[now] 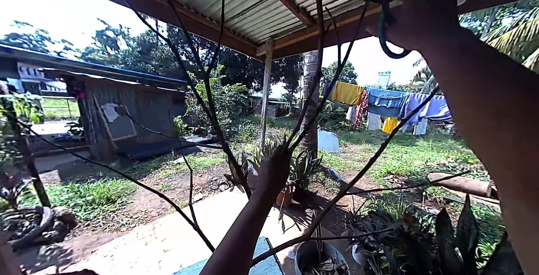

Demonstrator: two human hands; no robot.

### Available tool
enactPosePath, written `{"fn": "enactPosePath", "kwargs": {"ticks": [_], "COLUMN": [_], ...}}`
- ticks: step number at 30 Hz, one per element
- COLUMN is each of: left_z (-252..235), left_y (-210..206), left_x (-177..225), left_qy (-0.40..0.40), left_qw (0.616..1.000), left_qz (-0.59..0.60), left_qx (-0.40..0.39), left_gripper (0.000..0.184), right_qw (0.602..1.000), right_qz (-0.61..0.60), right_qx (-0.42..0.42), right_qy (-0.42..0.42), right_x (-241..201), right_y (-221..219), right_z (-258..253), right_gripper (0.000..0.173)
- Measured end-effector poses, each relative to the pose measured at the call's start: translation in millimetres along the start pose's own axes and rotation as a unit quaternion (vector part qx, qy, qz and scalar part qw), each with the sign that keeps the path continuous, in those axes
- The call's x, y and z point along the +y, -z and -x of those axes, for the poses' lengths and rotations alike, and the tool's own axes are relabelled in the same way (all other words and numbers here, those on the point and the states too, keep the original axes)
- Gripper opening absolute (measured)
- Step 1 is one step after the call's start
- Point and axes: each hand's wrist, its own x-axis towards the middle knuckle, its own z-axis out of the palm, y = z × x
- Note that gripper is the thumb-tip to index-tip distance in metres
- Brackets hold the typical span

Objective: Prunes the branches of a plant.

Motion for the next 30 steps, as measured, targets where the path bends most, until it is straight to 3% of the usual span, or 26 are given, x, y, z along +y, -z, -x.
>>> {"fn": "enactPosePath", "kwargs": {"ticks": [4, 15, 22, 25, 28, 30], "left_z": [1, 4, -11, -15, -16, -17], "left_y": [4, 4, 11, 14, 14, 14], "left_x": [-1, 0, -13, -19, -22, -21], "left_qy": [0.001, -0.016, 0.019, 0.015, 0.009, 0.013], "left_qw": [1.0, 1.0, 1.0, 1.0, 1.0, 1.0], "left_qz": [-0.015, 0.021, -0.014, -0.007, -0.004, -0.009], "left_qx": [-0.008, -0.006, 0.002, 0.007, 0.012, 0.007], "left_gripper": [0.038, 0.036, 0.041, 0.043, 0.042, 0.042], "right_qw": [1.0, 0.996, 0.982, 0.979, 0.963, 0.898], "right_qz": [0.005, 0.041, -0.017, 0.003, -0.109, -0.286], "right_qx": [-0.005, -0.033, -0.008, -0.062, -0.079, -0.069], "right_qy": [0.026, -0.071, -0.186, -0.195, -0.232, -0.326], "right_x": [3, -21, 14, 13, 18, 18], "right_y": [12, 26, 42, 30, -4, -33], "right_z": [5, 14, 7, 32, 53, 58], "right_gripper": [0.062, 0.042, 0.046, 0.054, 0.06, 0.061]}}
